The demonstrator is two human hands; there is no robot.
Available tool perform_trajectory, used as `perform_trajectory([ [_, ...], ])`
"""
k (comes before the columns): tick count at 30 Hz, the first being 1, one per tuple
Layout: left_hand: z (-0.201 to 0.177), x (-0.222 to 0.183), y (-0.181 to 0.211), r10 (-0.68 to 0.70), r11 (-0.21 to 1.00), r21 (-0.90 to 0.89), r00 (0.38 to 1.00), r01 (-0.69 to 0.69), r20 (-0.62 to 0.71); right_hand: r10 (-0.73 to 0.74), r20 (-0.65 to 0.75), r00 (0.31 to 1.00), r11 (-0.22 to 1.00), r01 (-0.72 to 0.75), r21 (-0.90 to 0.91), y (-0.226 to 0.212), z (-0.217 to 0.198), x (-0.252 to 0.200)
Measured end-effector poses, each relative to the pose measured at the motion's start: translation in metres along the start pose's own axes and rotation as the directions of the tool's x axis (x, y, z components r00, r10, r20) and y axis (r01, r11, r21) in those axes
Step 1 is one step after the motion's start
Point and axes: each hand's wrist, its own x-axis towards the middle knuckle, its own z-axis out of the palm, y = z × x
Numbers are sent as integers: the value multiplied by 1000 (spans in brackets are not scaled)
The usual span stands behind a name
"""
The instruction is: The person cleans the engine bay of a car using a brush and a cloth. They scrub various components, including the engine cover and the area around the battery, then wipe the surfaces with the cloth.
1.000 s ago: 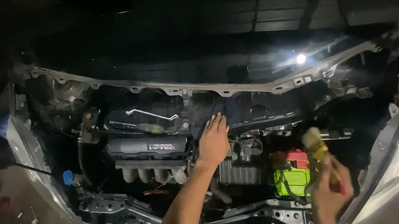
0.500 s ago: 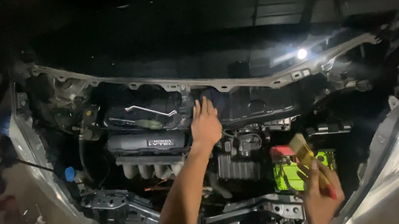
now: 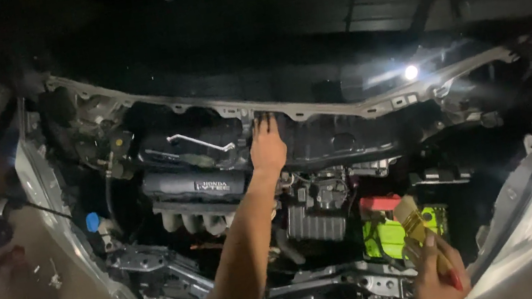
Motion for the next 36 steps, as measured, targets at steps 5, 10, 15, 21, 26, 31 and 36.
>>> perform_trajectory([
  [5,-17,7,10,-196,979,-22,958,205,208,27,12,1000,991,-29,130,-9,6,-15],
  [10,-47,-64,6,-79,997,-5,971,82,227,9,75,997,992,-18,122,16,8,-17],
  [15,-32,-27,-6,-107,994,77,908,83,406,17,100,995,972,-40,231,2,13,-31],
  [21,-48,-34,18,191,979,-65,979,-196,-65,-108,-13,994,992,107,-64,20,-9,-41],
  [26,-42,-19,6,278,960,-17,950,-278,146,89,-43,995,996,-88,22,20,-28,-69],
  [31,-22,-16,39,124,989,-88,992,-122,22,159,-65,985,972,-144,185,31,-26,-74],
  [36,-61,-35,32,483,862,-214,873,-460,68,57,-143,988,993,-71,-91,2,-4,-66],
])
